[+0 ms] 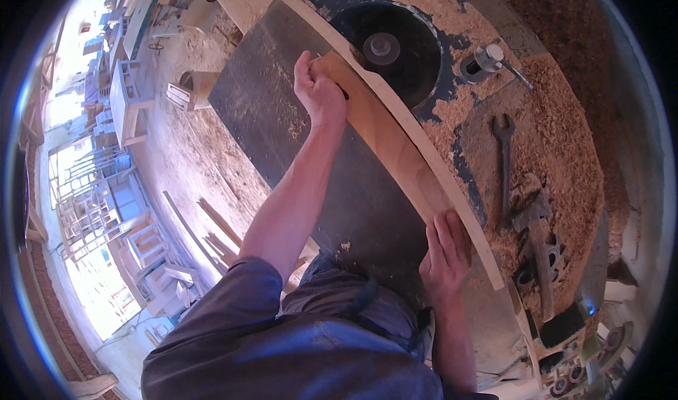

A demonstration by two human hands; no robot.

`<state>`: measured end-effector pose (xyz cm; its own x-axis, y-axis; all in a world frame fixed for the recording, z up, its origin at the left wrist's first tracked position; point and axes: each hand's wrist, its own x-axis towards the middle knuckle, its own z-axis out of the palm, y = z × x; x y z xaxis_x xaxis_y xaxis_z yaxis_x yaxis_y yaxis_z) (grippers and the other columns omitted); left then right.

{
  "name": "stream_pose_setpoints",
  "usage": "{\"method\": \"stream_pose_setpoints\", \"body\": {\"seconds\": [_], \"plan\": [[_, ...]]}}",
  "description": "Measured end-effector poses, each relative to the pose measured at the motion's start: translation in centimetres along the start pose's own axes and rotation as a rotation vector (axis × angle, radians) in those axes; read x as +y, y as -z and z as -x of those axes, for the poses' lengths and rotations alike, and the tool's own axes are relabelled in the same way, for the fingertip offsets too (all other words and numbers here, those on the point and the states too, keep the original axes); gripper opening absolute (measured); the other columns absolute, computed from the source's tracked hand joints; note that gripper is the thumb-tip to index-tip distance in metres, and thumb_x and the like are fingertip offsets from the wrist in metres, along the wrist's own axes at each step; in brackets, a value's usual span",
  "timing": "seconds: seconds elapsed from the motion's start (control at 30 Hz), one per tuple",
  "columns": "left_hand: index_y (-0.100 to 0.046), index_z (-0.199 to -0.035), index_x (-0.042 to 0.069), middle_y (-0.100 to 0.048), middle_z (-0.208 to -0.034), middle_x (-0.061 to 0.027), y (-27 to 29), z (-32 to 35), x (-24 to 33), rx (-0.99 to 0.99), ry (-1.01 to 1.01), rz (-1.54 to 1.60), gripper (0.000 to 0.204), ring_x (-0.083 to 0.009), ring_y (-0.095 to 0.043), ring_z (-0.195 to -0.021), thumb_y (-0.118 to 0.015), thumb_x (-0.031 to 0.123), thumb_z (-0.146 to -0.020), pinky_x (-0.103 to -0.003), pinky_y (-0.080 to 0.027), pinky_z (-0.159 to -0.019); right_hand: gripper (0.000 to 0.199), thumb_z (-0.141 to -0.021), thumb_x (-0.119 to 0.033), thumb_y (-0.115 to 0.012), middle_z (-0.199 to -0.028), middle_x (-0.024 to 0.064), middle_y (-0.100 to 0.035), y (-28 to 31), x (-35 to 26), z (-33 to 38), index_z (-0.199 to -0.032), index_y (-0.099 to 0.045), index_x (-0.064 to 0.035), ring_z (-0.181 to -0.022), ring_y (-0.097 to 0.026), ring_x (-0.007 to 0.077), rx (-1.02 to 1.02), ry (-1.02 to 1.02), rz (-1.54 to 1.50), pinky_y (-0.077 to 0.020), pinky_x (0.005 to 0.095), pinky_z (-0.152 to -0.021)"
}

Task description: The person picks up a curved wooden component from a pile, feeds it into a machine shaper to cut a groove, checks the alignment with a square tool, and sorts through a stack of wooden parts.

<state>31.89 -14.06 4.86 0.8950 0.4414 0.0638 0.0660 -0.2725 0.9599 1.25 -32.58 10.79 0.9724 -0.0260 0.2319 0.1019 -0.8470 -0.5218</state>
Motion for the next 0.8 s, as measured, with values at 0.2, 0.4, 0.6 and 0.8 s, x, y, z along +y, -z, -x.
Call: {"method": "stream_pose_setpoints", "body": {"seconds": [0.2,0.4,0.6,0.8], "plan": [[-0.055,-0.139,-0.007,-0.065,-0.121,-0.0161,-0.5,-0.7,0.0,0.01,0.009,0.001,0.037,-0.0267,-0.062,-0.113,-0.045,0.008,-0.107,-0.035,-0.046,-0.102,0.026,-0.095,0.006,-0.057,-0.132,0.0162,-0.069,-0.3,0.2,0.0,-0.116,-0.072,0.0054,-0.127,-0.063,0.0415,0.014,0.031,-0.005,-0.0498,0.0544,-0.11],[-0.054,-0.139,-0.009,-0.063,-0.128,-0.0197,-0.5,-0.5,1.6,-0.064,0.058,0.018,0.044,-0.0298,-0.06,-0.12,-0.043,-0.001,-0.098,-0.037,-0.044,-0.107,0.025,-0.095,0.007,-0.057,-0.13,0.017,-0.07,-0.5,0.2,-0.3,-0.115,-0.073,0.0045,-0.122,-0.066,0.042,0.071,0.053,-0.033,-0.0527,0.055,-0.106],[-0.054,-0.14,-0.01,-0.064,-0.129,-0.0214,-1.5,-2.7,-1.6,-0.052,-0.04,0.072,0.053,-0.0308,-0.061,-0.119,-0.041,-0.006,-0.089,-0.036,-0.044,-0.108,0.021,-0.093,0.007,-0.062,-0.122,0.0164,-0.073,-0.9,-0.1,-1.4,-0.11,-0.074,0.0033,-0.117,-0.069,0.0397,0.142,0.092,-0.045,-0.0558,0.0527,-0.102],[-0.054,-0.139,-0.011,-0.065,-0.128,-0.0217,-1.4,-4.3,-3.1,-0.091,-0.05,0.081,0.049,-0.0302,-0.062,-0.118,-0.043,-0.005,-0.092,-0.037,-0.045,-0.108,0.015,-0.09,0.005,-0.067,-0.113,0.0137,-0.076,-1.5,0.0,-1.7,-0.101,-0.075,0.0,-0.112,-0.072,0.0357,0.229,0.097,-0.054,-0.0569,0.0495,-0.1]]}}
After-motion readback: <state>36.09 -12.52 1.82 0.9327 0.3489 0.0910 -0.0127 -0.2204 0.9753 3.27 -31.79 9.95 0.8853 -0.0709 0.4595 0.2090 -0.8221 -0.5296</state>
